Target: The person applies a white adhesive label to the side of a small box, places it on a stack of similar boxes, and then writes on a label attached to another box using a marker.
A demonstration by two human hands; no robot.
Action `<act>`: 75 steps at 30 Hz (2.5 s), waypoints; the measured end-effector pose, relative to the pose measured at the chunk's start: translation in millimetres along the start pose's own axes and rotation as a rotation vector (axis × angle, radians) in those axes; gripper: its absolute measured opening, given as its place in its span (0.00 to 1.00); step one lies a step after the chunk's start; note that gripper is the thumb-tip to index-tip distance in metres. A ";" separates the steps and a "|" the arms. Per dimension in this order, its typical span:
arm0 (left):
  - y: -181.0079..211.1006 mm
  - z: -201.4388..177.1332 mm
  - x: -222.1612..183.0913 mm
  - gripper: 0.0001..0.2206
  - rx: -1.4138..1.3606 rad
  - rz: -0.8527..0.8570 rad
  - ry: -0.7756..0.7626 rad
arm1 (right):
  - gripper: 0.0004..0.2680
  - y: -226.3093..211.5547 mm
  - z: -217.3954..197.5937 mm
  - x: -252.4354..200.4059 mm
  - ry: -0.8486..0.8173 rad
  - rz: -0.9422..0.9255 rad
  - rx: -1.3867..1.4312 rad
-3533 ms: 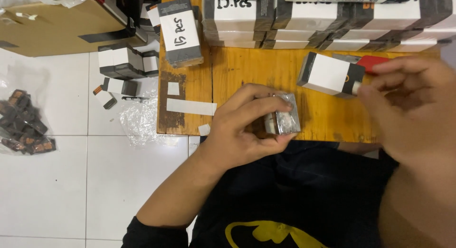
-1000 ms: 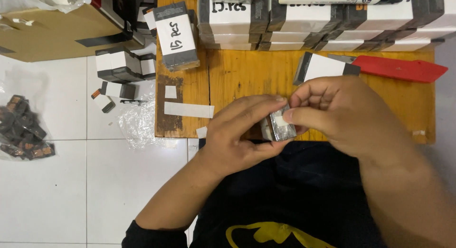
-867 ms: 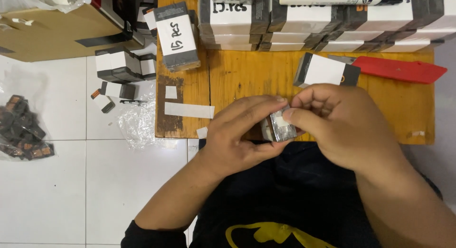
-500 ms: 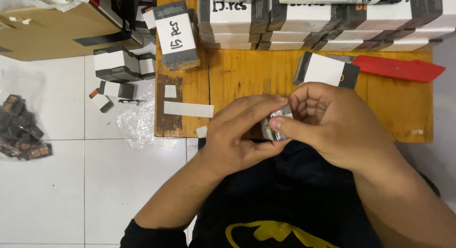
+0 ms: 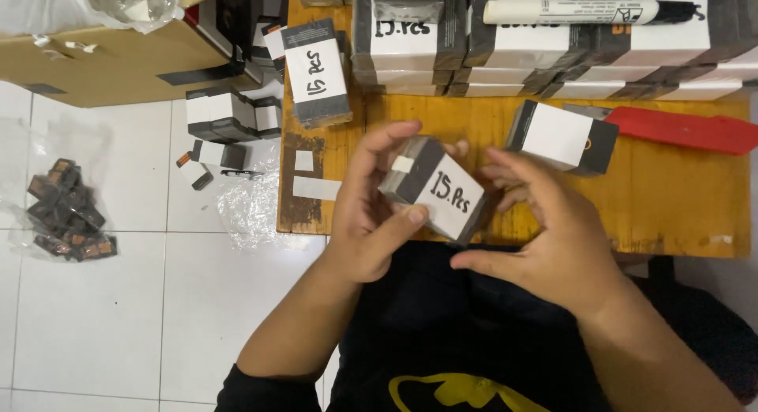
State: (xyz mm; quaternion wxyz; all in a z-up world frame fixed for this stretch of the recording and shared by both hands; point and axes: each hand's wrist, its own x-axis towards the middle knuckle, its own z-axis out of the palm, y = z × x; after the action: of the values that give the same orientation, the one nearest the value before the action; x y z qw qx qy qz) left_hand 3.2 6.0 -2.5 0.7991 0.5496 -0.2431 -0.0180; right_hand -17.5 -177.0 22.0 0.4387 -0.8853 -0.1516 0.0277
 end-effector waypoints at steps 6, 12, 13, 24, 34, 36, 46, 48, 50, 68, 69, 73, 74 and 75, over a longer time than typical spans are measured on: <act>-5.8 2.1 -0.3 0.23 0.082 0.066 -0.099 | 0.19 11.4 18.4 -5.6 0.345 -0.226 -0.178; -2.0 19.0 -2.1 0.22 0.093 0.001 0.210 | 0.18 12.9 24.2 -10.1 0.523 -0.299 -0.230; -2.2 19.1 -1.6 0.22 0.093 0.002 0.208 | 0.18 12.1 25.0 -9.7 0.525 -0.300 -0.231; -8.0 13.0 -1.7 0.09 0.103 -0.001 0.262 | 0.23 19.0 29.3 -14.6 0.598 -0.271 0.176; -2.9 9.3 3.4 0.14 0.001 -0.124 0.197 | 0.21 15.2 22.9 -16.1 0.551 -0.238 0.164; -2.3 10.0 2.8 0.15 -0.015 -0.117 0.209 | 0.21 15.6 21.9 -16.0 0.521 -0.240 0.039; 51.5 -5.4 3.2 0.16 0.618 -0.133 0.146 | 0.18 12.9 31.1 -18.1 0.396 -0.227 -0.359; 54.3 -22.3 10.8 0.24 1.049 -0.125 0.379 | 0.19 14.5 32.8 -20.7 0.419 0.065 -0.454; 50.8 -41.6 22.1 0.36 1.041 -0.262 0.372 | 0.20 15.4 30.0 -18.3 0.413 0.107 -0.441; 33.4 -89.9 40.8 0.39 0.999 -0.269 0.105 | 0.14 -1.0 38.0 -5.2 0.526 0.128 -0.218; 29.8 -93.2 40.0 0.38 1.042 -0.223 0.070 | 0.14 -0.4 38.4 -5.4 0.526 0.137 -0.204; 27.1 -99.4 46.5 0.32 1.085 -0.175 0.087 | 0.15 3.2 38.2 -9.7 0.504 0.090 -0.324; 26.7 -100.8 48.8 0.32 1.068 -0.150 0.075 | 0.16 4.3 38.6 -10.7 0.513 0.066 -0.331; 26.1 -102.0 51.4 0.32 1.050 -0.125 0.063 | 0.16 5.6 38.7 -11.8 0.523 0.042 -0.339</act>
State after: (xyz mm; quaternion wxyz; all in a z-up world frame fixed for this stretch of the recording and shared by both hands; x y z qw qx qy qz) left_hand 83.8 89.9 11.3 0.4205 0.8895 -0.1623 0.0753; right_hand -34.4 -153.9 -7.1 0.3083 -0.9259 -0.0177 -0.2177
